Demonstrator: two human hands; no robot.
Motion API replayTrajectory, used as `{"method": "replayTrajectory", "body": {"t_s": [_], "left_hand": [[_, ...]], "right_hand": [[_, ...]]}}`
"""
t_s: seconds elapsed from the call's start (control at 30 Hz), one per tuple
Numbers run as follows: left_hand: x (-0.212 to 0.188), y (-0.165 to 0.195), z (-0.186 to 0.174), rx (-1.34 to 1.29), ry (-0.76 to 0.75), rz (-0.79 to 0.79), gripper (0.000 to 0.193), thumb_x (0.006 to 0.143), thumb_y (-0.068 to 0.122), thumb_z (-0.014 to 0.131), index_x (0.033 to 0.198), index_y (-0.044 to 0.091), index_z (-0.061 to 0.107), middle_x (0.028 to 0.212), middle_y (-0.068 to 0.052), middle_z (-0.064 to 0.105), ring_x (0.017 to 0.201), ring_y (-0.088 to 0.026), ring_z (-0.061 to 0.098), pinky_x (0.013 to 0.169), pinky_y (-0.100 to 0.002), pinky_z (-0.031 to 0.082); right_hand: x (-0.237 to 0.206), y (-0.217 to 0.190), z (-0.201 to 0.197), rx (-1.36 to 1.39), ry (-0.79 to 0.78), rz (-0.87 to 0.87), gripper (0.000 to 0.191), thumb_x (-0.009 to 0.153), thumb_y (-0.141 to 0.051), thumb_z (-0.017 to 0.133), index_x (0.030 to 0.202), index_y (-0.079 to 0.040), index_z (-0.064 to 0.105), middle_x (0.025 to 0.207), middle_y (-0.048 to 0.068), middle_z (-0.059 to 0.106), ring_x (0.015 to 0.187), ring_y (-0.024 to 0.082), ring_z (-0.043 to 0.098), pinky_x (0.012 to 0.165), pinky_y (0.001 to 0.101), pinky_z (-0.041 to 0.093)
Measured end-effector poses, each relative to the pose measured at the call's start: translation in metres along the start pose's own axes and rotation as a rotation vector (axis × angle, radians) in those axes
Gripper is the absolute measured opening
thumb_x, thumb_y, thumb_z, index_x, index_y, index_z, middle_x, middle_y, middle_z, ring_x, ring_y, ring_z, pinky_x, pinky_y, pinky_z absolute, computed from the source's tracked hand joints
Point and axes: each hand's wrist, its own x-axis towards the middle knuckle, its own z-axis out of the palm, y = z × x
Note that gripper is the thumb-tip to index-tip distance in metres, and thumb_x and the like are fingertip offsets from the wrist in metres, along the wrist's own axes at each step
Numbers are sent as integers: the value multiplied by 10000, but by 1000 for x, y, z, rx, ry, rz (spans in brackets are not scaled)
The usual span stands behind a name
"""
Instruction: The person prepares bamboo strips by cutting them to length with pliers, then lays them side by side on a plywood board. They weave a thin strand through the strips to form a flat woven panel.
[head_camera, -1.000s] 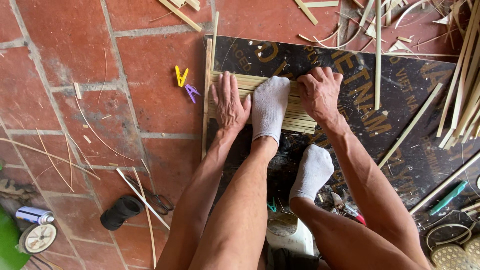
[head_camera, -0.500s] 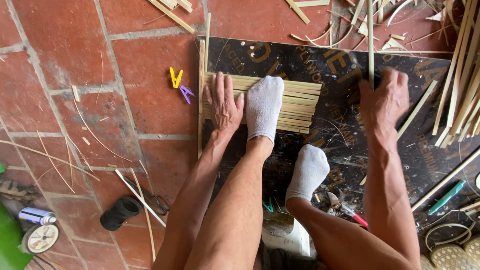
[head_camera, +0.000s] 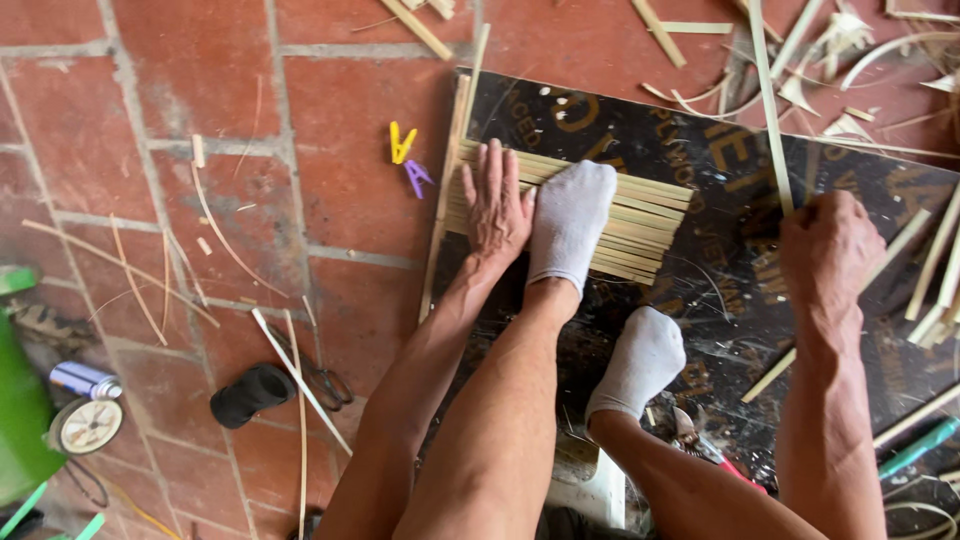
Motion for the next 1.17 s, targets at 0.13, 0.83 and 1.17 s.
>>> {"method": "replayTrajectory", "body": {"t_s": [0.13, 0.83, 1.17], "left_hand": [[2, -1, 2, -56, 38, 10, 767, 978, 324, 686, 1572, -2, 326, 1674, -223, 241, 1580, -397, 223, 1297, -612, 140], [8, 4, -6, -93, 95, -5, 744, 965, 347, 684, 1532, -20, 373, 1631, -224, 285, 1545, -414, 269, 1273, -620, 202], [8, 5, -11, -109, 121, 12, 733, 986, 341, 677, 1548, -5, 358, 1645, -210, 265, 1555, -415, 273, 1285, -621, 210]], "right_hand": [[4, -22, 12, 481, -8, -87, 56, 1098, -22, 652, 1085, -19, 706, 985, 113, 721, 880, 207, 700, 771, 341, 561], [60, -110, 23, 660, -474, -135, 195, 951, -53, 720, 1132, -85, 785, 966, 79, 710, 848, 174, 663, 749, 328, 530], [73, -119, 28, 544, -405, -215, 182, 940, -79, 737, 1113, -83, 793, 961, 102, 694, 830, 236, 669, 741, 376, 543]]}}
